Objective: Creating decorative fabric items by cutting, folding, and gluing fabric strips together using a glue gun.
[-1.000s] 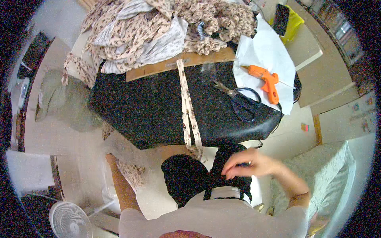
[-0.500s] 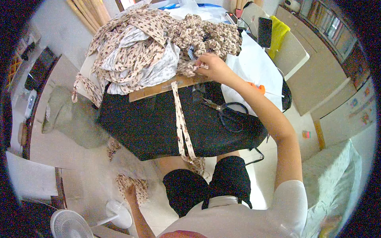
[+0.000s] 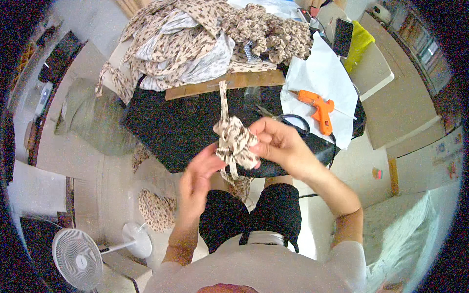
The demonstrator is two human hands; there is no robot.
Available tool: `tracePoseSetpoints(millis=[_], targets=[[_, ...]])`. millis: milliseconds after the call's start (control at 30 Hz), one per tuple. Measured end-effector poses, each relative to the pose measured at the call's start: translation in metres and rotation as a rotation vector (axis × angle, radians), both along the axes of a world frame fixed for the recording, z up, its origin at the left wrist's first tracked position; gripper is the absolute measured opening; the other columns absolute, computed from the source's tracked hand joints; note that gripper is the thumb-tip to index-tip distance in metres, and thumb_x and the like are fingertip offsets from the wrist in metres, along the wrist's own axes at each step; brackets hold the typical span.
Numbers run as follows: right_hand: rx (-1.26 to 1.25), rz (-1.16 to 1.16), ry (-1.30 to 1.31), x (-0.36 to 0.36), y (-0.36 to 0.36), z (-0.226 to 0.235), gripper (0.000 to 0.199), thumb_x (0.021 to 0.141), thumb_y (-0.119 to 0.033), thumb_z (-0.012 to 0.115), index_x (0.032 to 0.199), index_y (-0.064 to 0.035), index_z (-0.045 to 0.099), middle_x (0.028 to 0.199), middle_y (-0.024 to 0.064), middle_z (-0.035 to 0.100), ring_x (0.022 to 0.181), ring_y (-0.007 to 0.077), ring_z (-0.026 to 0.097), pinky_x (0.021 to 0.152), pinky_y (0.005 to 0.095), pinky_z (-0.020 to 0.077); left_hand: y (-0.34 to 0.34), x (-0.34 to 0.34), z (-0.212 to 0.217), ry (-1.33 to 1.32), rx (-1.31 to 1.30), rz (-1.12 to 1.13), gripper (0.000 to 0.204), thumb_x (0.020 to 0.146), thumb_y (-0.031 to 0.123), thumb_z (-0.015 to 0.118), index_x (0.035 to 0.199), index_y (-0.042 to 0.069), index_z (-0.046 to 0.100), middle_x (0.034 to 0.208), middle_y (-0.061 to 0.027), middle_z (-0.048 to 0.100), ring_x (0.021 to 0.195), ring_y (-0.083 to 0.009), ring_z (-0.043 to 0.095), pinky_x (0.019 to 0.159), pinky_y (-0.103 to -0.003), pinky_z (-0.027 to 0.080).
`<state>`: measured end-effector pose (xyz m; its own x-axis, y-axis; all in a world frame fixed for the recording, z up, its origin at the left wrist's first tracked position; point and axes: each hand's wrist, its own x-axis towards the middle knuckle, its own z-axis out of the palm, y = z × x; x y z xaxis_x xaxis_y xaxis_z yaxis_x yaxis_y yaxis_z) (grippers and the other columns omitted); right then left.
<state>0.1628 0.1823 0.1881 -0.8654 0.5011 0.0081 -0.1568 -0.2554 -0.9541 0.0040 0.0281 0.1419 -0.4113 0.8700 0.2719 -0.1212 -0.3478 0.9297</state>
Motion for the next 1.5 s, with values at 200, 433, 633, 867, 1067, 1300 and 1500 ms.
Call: tracePoseSetpoints(millis=[200,433,633,867,1067,1300,1500], targets=[[0.191,-0.310,-0.022,0.031,-0.042,-0.037,0.018,0.092,-0.004,0.055,0.108,-0.0033,0.046,0.089,0.0035,0.062,0.074,0.0088,0.059,0.063,0.0208,0.0491,0.022,0.033,-0.003,-0.324,0.056,-0.017,0.028,0.086,-0.005,0.055,0.114,-0.003,0.053,0.102,-0.0110,0.062,0.096,-0.0149,0.060,0.086,-0.027,0.049],[0.089,-0.291,-0.114,0.046,-0.066,-0.068,0.022,0.092,-0.001,0.053,0.111,-0.0037,0.043,0.093,0.0057,0.062,0.079,0.0100,0.060,0.068,0.0227,0.0482,0.014,0.042,-0.022,-0.542,0.074,0.139,0.022,0.083,-0.009,0.056,0.104,-0.002,0.055,0.097,-0.0081,0.061,0.089,-0.0111,0.059,0.081,-0.025,0.047],[0.724,-0.375,-0.082,0.036,-0.067,-0.047,0.058,0.078,-0.020,0.074,0.124,-0.0027,0.043,0.113,0.0146,0.056,0.108,0.0276,0.055,0.094,0.0369,0.0427,0.004,0.055,-0.028,-0.173,0.065,0.179,0.029,0.078,-0.016,0.056,0.104,-0.003,0.053,0.101,-0.0107,0.061,0.093,-0.0122,0.059,0.082,-0.026,0.048],[0.293,-0.660,-0.036,0.029,-0.078,-0.054,0.028,0.085,-0.005,0.065,0.110,0.0025,0.056,0.096,0.0089,0.062,0.087,0.0164,0.060,0.076,0.0263,0.0472,-0.001,0.051,-0.032,0.294,0.227,0.259,0.022,0.079,-0.012,0.063,0.096,-0.001,0.055,0.102,-0.0153,0.063,0.088,-0.0149,0.062,0.078,-0.025,0.050],[-0.219,-0.532,0.294,0.031,-0.058,-0.059,0.028,0.095,-0.024,0.054,0.109,-0.0002,0.054,0.075,0.0014,0.054,0.071,0.0119,0.052,0.069,0.0266,0.0445,-0.004,0.044,-0.044,-0.201,0.209,0.168,0.020,0.080,-0.015,0.060,0.093,-0.001,0.053,0.100,-0.0161,0.062,0.089,-0.0164,0.062,0.080,-0.028,0.050],[-0.290,-0.460,0.306,0.030,-0.058,-0.061,0.030,0.095,-0.029,0.053,0.106,-0.0009,0.056,0.076,0.0009,0.054,0.069,0.0091,0.051,0.067,0.0245,0.0434,-0.012,0.045,-0.051,-0.049,0.216,0.204,0.020,0.080,-0.014,0.061,0.090,-0.001,0.051,0.101,-0.0204,0.063,0.090,-0.0198,0.063,0.079,-0.030,0.051],[-0.238,-0.435,0.307,0.030,-0.059,-0.067,0.030,0.095,-0.029,0.053,0.106,-0.0013,0.056,0.080,0.0021,0.057,0.069,0.0091,0.053,0.067,0.0239,0.0442,-0.013,0.042,-0.048,0.252,0.300,0.214,0.018,0.078,-0.012,0.064,0.086,0.000,0.053,0.095,-0.0199,0.065,0.094,-0.0321,0.065,0.078,-0.036,0.052]])
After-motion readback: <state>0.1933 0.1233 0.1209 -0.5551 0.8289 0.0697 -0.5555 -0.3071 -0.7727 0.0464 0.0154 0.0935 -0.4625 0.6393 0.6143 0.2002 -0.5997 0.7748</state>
